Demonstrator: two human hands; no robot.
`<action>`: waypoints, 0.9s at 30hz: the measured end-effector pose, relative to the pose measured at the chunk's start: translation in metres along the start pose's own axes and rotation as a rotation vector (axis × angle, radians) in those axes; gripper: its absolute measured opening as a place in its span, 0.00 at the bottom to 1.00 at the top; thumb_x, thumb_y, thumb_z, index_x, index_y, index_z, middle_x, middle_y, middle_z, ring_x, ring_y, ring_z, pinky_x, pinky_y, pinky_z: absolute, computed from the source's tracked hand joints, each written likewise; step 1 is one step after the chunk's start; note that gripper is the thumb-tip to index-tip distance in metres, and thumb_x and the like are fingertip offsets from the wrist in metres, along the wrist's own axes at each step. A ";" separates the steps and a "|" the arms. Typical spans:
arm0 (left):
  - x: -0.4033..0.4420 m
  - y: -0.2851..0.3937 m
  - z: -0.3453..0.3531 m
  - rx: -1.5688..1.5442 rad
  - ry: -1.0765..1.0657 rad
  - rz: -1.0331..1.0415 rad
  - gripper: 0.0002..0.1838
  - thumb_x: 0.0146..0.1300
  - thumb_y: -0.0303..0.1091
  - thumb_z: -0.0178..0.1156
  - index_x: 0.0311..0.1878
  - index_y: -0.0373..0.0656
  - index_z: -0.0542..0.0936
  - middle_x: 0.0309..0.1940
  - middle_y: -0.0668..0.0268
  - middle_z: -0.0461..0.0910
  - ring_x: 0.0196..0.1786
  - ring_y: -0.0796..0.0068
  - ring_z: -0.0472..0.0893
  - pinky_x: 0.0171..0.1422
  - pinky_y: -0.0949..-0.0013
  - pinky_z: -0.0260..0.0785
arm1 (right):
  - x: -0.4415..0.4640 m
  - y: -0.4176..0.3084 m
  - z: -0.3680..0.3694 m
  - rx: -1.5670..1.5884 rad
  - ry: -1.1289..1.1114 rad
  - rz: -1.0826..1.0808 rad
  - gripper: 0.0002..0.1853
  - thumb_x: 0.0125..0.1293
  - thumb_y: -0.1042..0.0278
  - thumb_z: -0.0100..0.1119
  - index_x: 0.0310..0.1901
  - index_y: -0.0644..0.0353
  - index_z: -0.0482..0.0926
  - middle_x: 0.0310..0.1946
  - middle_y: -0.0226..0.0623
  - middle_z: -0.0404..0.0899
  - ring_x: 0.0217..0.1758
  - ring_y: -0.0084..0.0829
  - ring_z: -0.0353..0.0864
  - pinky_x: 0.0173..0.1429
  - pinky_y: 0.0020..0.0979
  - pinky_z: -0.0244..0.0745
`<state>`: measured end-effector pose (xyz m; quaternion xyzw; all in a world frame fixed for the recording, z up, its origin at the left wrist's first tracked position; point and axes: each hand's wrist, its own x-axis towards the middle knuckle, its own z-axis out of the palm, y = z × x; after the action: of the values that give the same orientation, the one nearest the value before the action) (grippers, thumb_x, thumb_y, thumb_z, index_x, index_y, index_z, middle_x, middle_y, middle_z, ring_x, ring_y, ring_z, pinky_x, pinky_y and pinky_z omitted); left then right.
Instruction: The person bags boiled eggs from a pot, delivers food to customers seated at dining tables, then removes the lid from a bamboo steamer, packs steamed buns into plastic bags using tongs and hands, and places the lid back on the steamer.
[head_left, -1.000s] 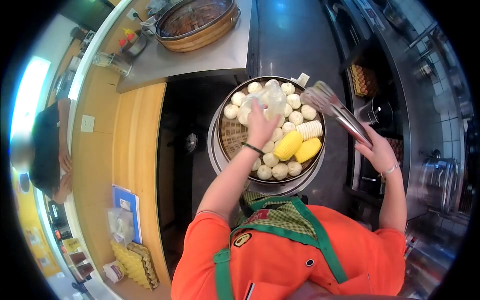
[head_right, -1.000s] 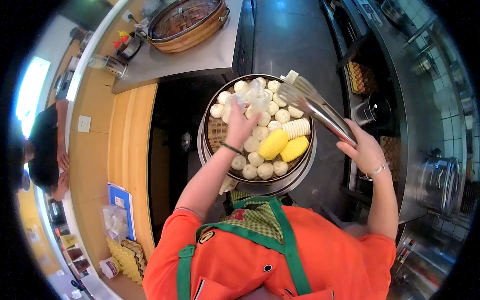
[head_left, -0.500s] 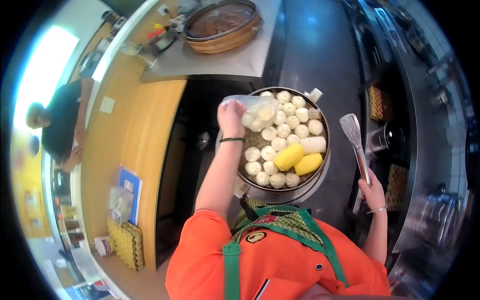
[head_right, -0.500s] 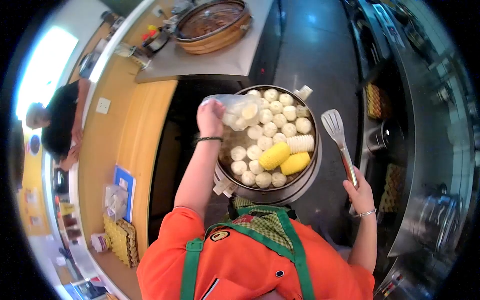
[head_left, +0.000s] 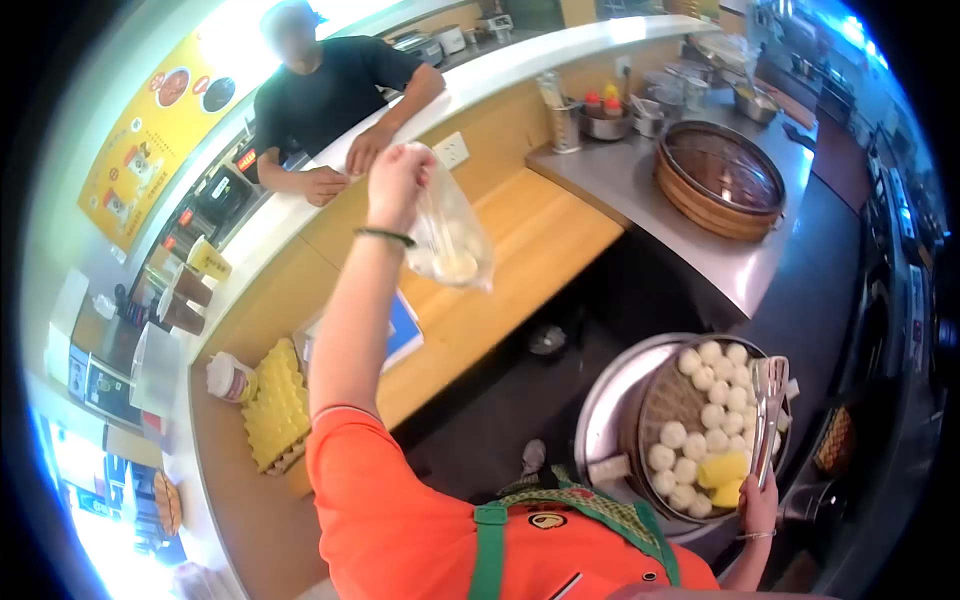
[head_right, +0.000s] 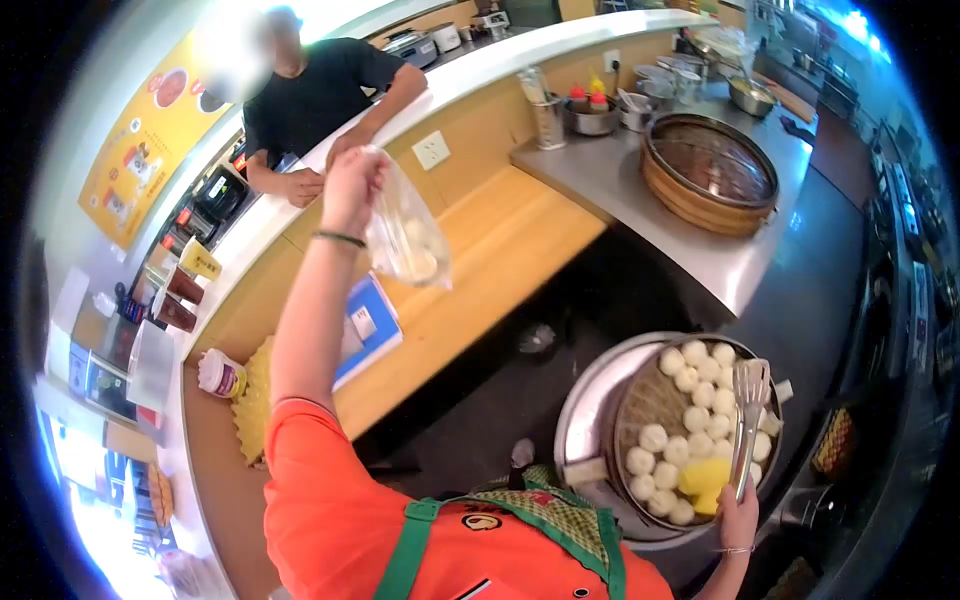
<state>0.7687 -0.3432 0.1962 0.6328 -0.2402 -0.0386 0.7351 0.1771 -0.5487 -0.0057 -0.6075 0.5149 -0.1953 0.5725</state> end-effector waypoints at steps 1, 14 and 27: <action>0.034 0.008 -0.030 0.075 0.004 0.009 0.05 0.52 0.28 0.53 0.23 0.41 0.75 0.16 0.71 0.71 0.18 0.85 0.67 0.20 0.82 0.57 | 0.002 -0.007 0.023 0.080 0.001 0.037 0.19 0.58 0.68 0.50 0.51 0.63 0.66 0.17 0.25 0.65 0.12 0.15 0.61 0.15 0.18 0.56; 0.233 -0.069 -0.275 0.523 0.690 0.169 0.24 0.43 0.28 0.62 0.45 0.30 0.69 0.41 0.50 0.74 0.41 0.63 0.77 0.46 0.69 0.68 | 0.014 -0.091 0.189 -0.137 -0.125 -0.036 0.11 0.61 0.67 0.48 0.42 0.63 0.66 0.18 0.28 0.68 0.13 0.16 0.64 0.16 0.19 0.62; 0.227 -0.058 -0.329 1.370 0.480 0.232 0.26 0.48 0.51 0.57 0.42 0.36 0.76 0.39 0.54 0.77 0.39 0.64 0.77 0.47 0.67 0.67 | 0.014 -0.051 0.172 -0.045 0.127 0.143 0.23 0.56 0.60 0.57 0.52 0.61 0.65 0.22 0.26 0.68 0.18 0.17 0.65 0.21 0.21 0.62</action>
<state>1.1155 -0.1362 0.1829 0.9119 -0.1085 0.3377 0.2065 0.3453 -0.4852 -0.0106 -0.5684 0.5963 -0.1805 0.5374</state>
